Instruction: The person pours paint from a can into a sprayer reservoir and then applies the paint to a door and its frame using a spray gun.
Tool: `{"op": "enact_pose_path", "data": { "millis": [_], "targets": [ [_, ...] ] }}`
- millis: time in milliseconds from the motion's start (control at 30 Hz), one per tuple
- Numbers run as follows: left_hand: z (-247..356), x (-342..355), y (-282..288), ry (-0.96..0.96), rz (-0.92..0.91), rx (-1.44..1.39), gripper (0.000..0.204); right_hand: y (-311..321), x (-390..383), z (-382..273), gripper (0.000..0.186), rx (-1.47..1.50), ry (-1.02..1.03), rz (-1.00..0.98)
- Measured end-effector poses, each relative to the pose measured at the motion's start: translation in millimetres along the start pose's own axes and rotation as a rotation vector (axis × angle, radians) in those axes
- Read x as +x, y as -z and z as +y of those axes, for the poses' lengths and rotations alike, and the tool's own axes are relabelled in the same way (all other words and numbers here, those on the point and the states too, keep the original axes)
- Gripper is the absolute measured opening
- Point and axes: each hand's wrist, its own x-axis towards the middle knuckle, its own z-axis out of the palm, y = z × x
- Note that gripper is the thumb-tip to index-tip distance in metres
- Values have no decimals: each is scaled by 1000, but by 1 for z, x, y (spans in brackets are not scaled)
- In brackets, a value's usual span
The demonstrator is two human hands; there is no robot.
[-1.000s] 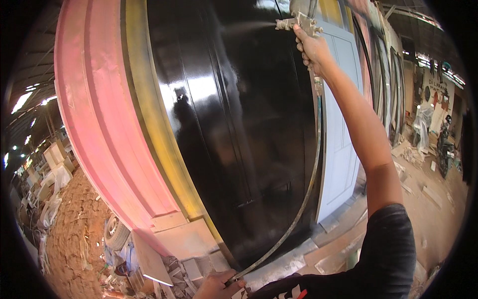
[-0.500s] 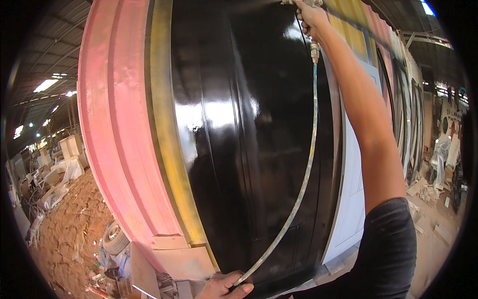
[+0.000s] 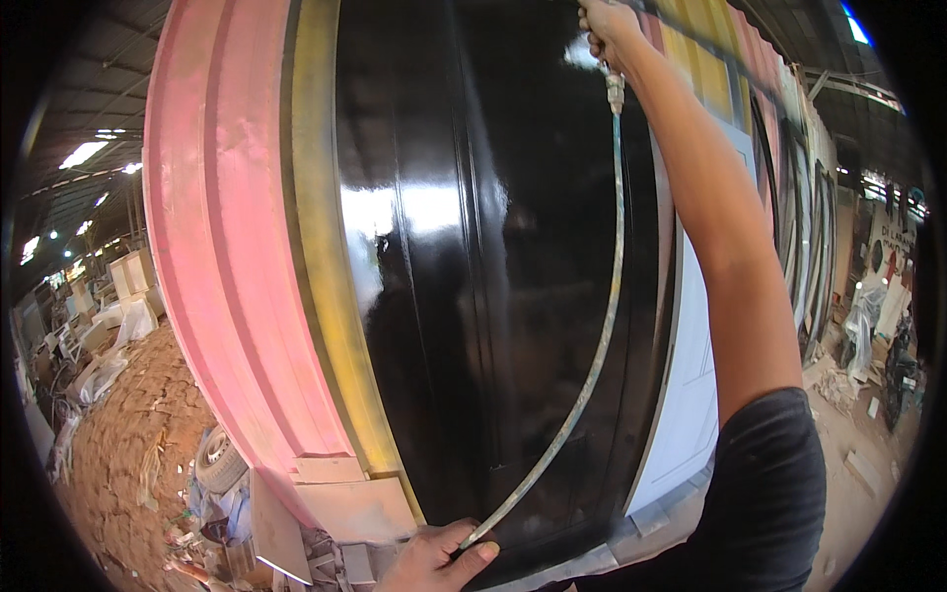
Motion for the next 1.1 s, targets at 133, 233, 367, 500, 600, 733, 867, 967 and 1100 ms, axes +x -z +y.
{"op": "enact_pose_path", "data": {
  "millis": [133, 233, 367, 500, 600, 733, 867, 967, 1100],
  "targets": [
    [-31, -30, 13, 44, -34, 54, 24, 24, -59, 49, 47, -165, -65, -51],
    [-45, -55, 23, 10, -56, 71, 27, 43, -115, 79, 48, -226, -172, -61],
    [-75, -89, 41, 292, -255, 80, 28, 79, -192, 107, 49, -261, -294, -72],
    [-70, -115, 46, 328, -279, 88, 22, 109, -268, 129, 45, -270, -410, -47],
    [-105, -142, 40, 349, -325, 80, 23, 126, -329, 155, 43, -271, -510, -38],
    [-160, -188, 23, 560, -385, 159, 31, 145, -405, 187, 43, -299, -580, -68],
    [-236, -252, -25, 719, -353, 162, 36, 173, -482, 221, 44, -297, -709, -77],
    [-279, -293, -69, 805, -459, 124, 37, 207, -539, 247, 44, -330, -726, -62],
    [-319, -333, -148, 778, -438, 163, 37, 219, -619, 300, 45, -280, -749, -99]
  ]
}}
